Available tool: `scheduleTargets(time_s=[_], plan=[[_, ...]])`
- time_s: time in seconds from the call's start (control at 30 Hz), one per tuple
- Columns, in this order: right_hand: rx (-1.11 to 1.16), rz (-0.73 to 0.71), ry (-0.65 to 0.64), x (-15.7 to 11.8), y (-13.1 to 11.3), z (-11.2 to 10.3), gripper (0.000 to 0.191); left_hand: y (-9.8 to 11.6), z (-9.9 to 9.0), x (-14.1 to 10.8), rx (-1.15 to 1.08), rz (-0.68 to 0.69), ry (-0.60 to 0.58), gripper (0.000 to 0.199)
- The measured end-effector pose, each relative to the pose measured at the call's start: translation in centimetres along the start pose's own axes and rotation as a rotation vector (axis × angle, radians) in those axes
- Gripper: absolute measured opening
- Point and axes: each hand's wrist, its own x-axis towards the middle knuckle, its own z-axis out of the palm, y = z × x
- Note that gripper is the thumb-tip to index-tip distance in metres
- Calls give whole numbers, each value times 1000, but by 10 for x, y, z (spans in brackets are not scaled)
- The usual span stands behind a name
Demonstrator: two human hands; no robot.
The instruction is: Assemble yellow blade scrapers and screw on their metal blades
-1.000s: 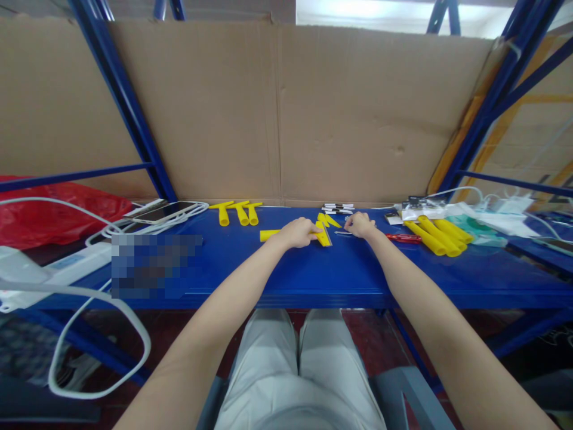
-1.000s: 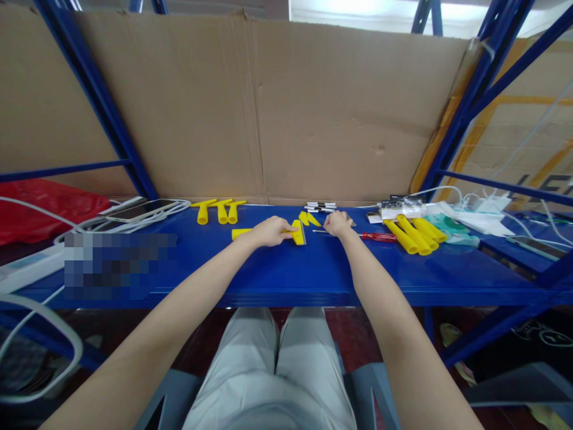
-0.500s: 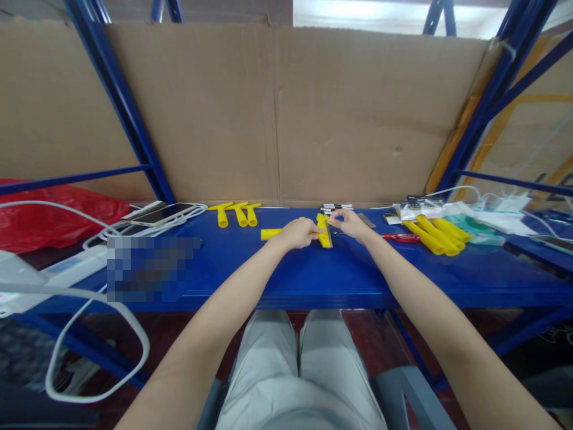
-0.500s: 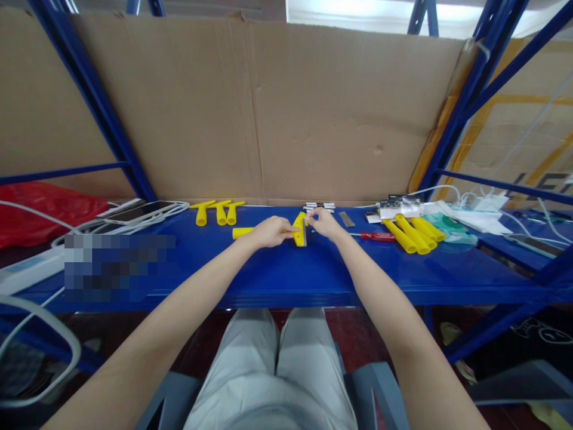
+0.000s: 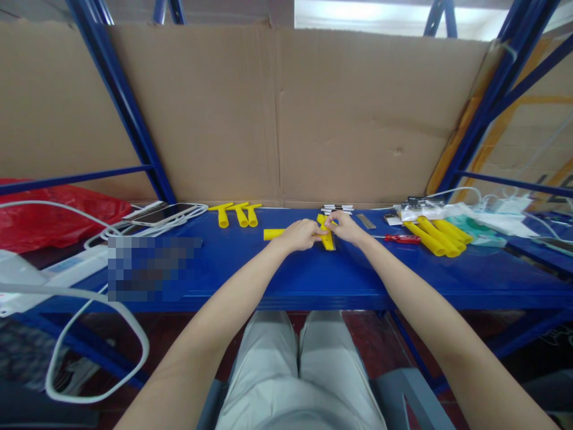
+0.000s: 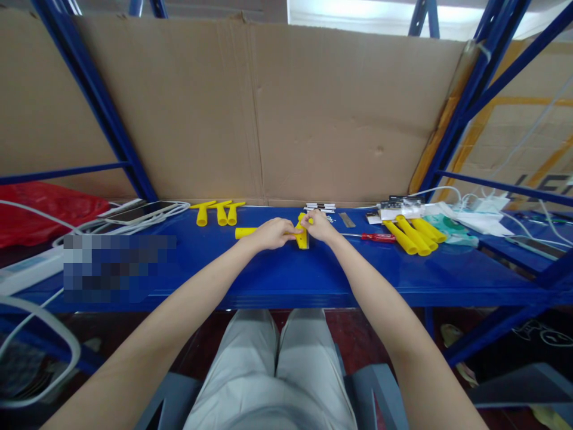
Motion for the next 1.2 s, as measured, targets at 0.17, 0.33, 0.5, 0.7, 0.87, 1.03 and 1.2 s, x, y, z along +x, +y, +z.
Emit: scheduleTargets(time_s=[0.17,0.33,0.5,0.7,0.87,1.03,1.2], plan=[[-70,-21,19,2,3,3,7,-1,0,0,-3,12,3,28],[43,37,21,1,4,7,9,-1,1,0,10,24,12,27],[164,138,26,-2,0,10,5,-1,1,0,16,35,18,27],[258,279,136,-3,-10,10,19,-1,0,0,22,25,21,26],[526,438,136,-5,-24,1,24,-5,-2,0,25,-63,69,30],[916,491,-256,-14,-38,-9,14,-6,-5,-1,13,-193,115,30],[995,506,-411,-20,-46,-15,15,-6,-6,-1,-24,-146,152,30]])
